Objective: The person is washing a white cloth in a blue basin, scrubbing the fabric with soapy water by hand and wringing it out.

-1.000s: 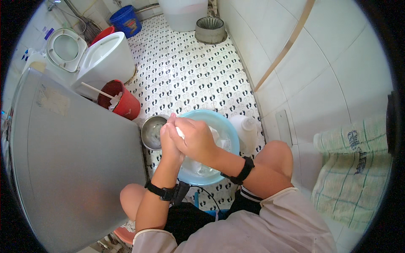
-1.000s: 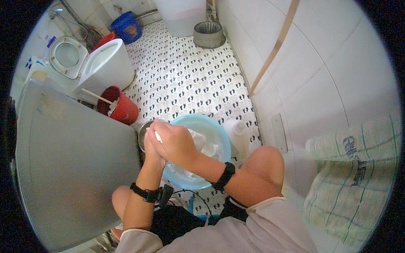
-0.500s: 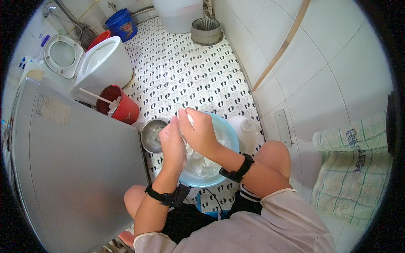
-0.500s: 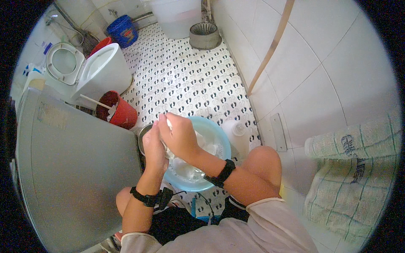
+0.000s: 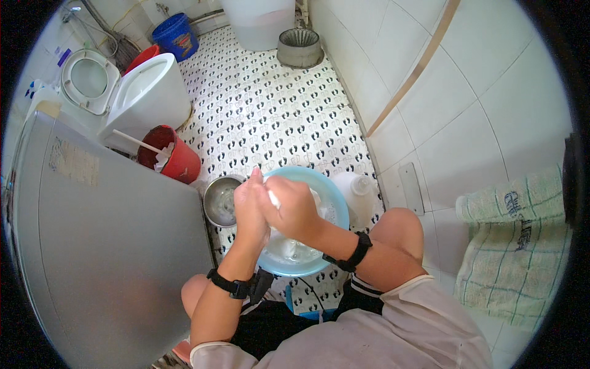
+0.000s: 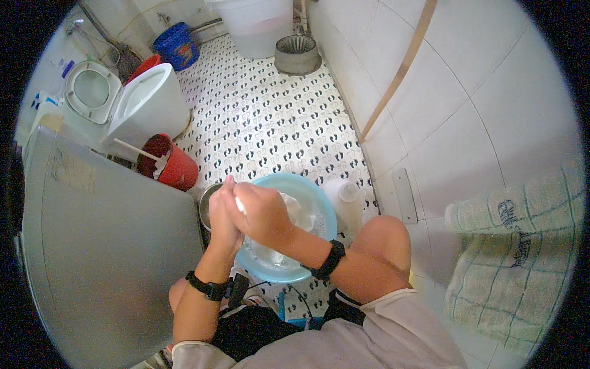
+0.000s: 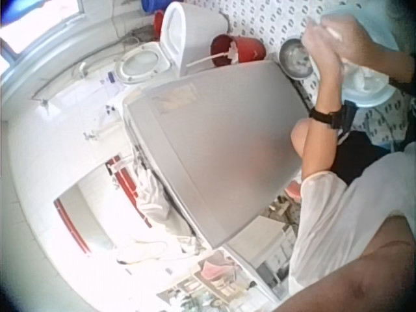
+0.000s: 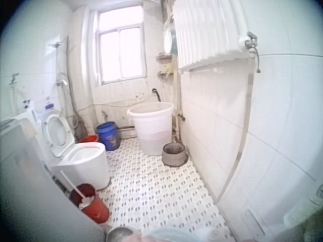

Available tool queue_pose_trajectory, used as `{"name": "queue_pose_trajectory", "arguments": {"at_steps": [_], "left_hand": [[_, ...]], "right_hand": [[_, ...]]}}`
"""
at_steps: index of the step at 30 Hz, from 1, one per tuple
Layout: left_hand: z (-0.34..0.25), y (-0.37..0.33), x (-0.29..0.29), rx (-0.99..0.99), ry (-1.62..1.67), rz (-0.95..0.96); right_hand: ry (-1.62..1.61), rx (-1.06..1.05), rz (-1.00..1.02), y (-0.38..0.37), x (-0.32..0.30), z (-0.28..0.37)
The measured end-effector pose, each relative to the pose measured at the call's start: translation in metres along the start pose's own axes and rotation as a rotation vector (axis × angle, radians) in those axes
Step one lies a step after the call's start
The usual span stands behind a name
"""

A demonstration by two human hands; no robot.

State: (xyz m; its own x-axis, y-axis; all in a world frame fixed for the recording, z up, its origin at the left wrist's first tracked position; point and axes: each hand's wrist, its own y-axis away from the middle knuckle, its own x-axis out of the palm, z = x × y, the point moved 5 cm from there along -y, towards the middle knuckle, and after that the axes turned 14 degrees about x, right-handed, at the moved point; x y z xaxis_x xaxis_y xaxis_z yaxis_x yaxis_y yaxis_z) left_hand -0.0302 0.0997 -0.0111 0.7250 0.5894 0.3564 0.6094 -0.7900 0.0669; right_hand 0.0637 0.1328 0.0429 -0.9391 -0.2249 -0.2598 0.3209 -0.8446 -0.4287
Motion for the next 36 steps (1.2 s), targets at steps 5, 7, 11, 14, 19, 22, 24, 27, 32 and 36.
{"name": "queue_pose_trajectory", "arguments": {"at_steps": [5,7,11,14,19,22,24,27,32,36], "left_hand": [[-0.002,0.005,0.012,0.003,-0.015,0.073],[0.007,-0.001,-0.004,-0.001,-0.018,0.09],[-0.002,0.004,0.008,0.058,-0.054,0.085],[-0.005,0.002,0.012,0.029,-0.039,0.137],[-0.001,0.002,0.004,0.035,-0.02,0.094],[-0.01,0.007,0.013,0.065,-0.054,0.098],[-0.008,0.005,0.01,0.048,-0.008,0.104],[-0.001,-0.002,-0.003,0.028,0.025,0.062],[0.001,0.002,0.006,-0.02,0.03,0.18],[0.011,-0.008,-0.01,-0.044,0.096,0.162]], "right_hand": [[-0.013,0.47,0.0,-0.014,-0.003,-0.045],[-0.017,0.146,0.018,-0.006,-0.001,-0.019],[-0.029,0.044,0.036,-0.011,-0.001,-0.012],[-0.006,0.36,0.022,-0.019,-0.005,-0.034],[-0.006,0.024,0.043,-0.009,-0.001,-0.005],[-0.02,0.428,0.008,-0.025,-0.003,-0.043],[-0.055,0.294,-0.011,-0.017,-0.001,-0.031],[-0.055,0.08,-0.011,-0.01,0.003,-0.013],[-0.076,0.418,-0.019,-0.019,0.0,-0.046],[-0.026,0.051,0.024,-0.006,0.006,-0.02]]}}
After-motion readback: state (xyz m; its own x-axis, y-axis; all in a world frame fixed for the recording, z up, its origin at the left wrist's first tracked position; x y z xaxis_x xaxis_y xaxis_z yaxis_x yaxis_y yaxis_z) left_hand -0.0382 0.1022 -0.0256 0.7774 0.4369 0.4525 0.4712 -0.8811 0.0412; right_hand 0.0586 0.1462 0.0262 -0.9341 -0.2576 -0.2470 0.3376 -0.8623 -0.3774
